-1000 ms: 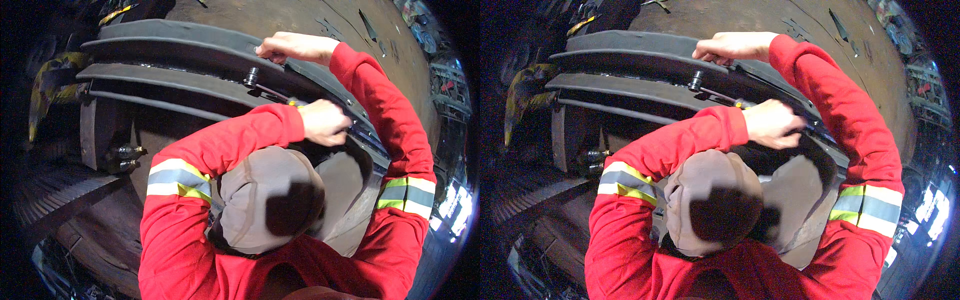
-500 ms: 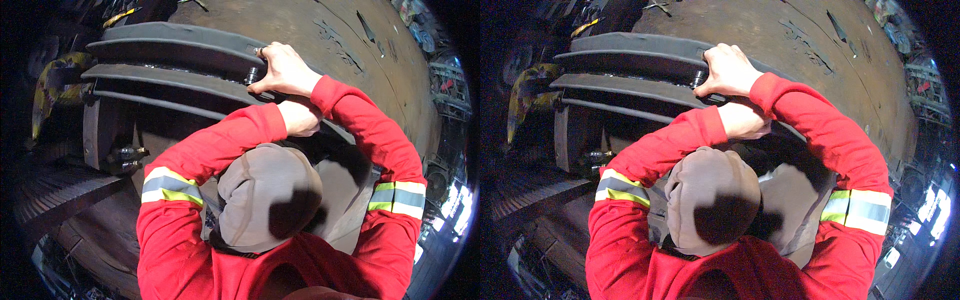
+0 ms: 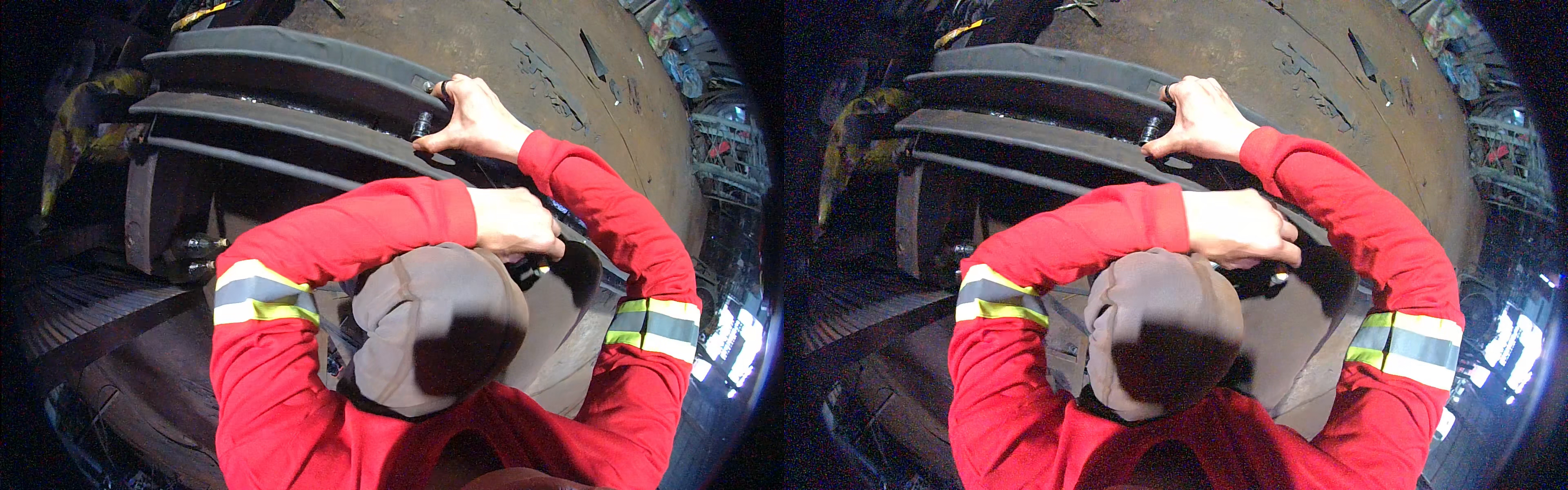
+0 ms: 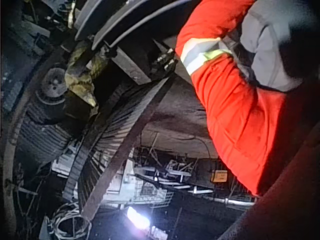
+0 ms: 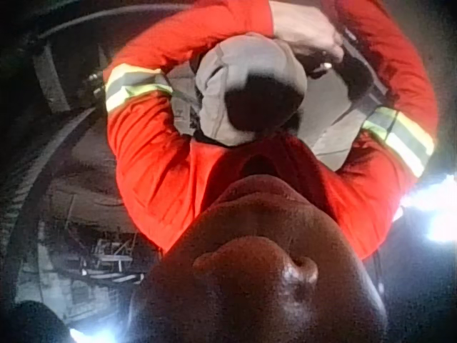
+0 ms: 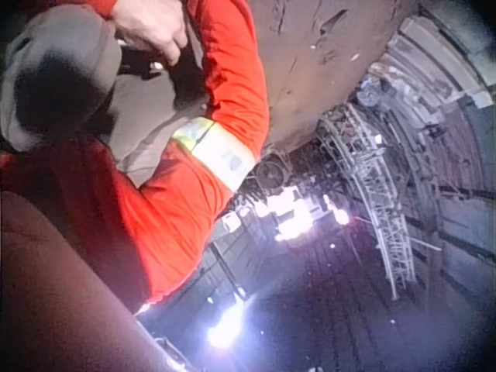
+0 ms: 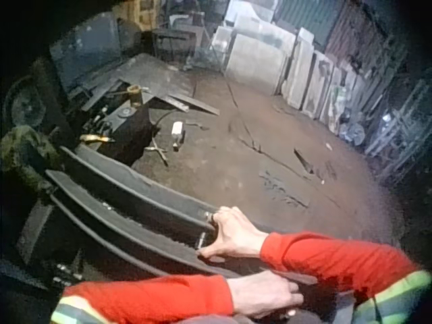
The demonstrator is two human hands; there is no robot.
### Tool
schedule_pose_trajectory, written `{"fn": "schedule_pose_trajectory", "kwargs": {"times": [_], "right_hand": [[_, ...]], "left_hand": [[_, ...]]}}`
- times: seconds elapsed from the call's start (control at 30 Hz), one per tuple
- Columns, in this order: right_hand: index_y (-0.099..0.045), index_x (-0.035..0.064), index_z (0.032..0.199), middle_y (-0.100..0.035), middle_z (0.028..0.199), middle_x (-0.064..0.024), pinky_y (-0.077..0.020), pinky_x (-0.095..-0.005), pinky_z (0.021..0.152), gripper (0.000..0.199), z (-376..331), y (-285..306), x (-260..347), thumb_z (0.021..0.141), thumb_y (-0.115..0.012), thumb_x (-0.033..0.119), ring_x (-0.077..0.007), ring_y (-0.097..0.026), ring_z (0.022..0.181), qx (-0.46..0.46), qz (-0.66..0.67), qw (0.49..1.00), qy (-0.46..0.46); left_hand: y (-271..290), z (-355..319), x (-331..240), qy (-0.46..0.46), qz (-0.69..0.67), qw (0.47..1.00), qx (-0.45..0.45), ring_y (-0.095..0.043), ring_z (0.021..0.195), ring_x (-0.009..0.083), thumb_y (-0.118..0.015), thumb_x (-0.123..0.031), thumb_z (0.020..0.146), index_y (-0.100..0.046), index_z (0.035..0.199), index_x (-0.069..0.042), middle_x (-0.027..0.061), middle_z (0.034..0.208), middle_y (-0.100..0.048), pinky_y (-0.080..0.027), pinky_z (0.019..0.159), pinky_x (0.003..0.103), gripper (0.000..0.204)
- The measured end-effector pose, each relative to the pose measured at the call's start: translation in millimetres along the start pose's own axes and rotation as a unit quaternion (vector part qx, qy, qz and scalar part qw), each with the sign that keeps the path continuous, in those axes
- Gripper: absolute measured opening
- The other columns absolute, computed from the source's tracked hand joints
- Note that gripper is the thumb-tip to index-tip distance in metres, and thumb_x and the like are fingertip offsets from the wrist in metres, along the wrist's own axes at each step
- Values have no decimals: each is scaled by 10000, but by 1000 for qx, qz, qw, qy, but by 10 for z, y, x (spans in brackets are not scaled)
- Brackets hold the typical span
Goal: The person sits on the floor and assembles a metal frame by hand-tightening bolts and then using a screwdriver to secure them. The person works on multiple sections of the frame, ensuring the components are aligned and fastened.
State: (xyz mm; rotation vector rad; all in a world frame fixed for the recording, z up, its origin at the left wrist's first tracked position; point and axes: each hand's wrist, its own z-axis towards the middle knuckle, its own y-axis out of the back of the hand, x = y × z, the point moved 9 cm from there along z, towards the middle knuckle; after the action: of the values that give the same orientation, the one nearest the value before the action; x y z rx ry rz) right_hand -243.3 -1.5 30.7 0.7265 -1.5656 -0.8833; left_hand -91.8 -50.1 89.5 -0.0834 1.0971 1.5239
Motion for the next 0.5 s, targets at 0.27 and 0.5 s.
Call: {"fn": "schedule_pose_trajectory", "kwargs": {"times": [0.27,0.5], "right_hand": [[-650,-55,793,-603,651,-231,-493,-399,711,552,-6,-16,-109,506,-768,401,-355,-630,673,-13,-3,1000,-17],[-641,-52,802,-611,679,-222,-491,-390,684,557,-15,-15,-57,512,-759,410,-333,-626,655,-5,10,1000,-6]], "left_hand": [[1358,-1065,-165,250,24,966,-64,-607,794,309,-676,-5,615,-598,1086,-77,112,877,-573,-499,677,380,482],[1782,-2165,-1,471,167,866,-22,-567,853,353,-555,84,624,-579,1060,-3,158,912,-545,-468,741,388,446]]}}
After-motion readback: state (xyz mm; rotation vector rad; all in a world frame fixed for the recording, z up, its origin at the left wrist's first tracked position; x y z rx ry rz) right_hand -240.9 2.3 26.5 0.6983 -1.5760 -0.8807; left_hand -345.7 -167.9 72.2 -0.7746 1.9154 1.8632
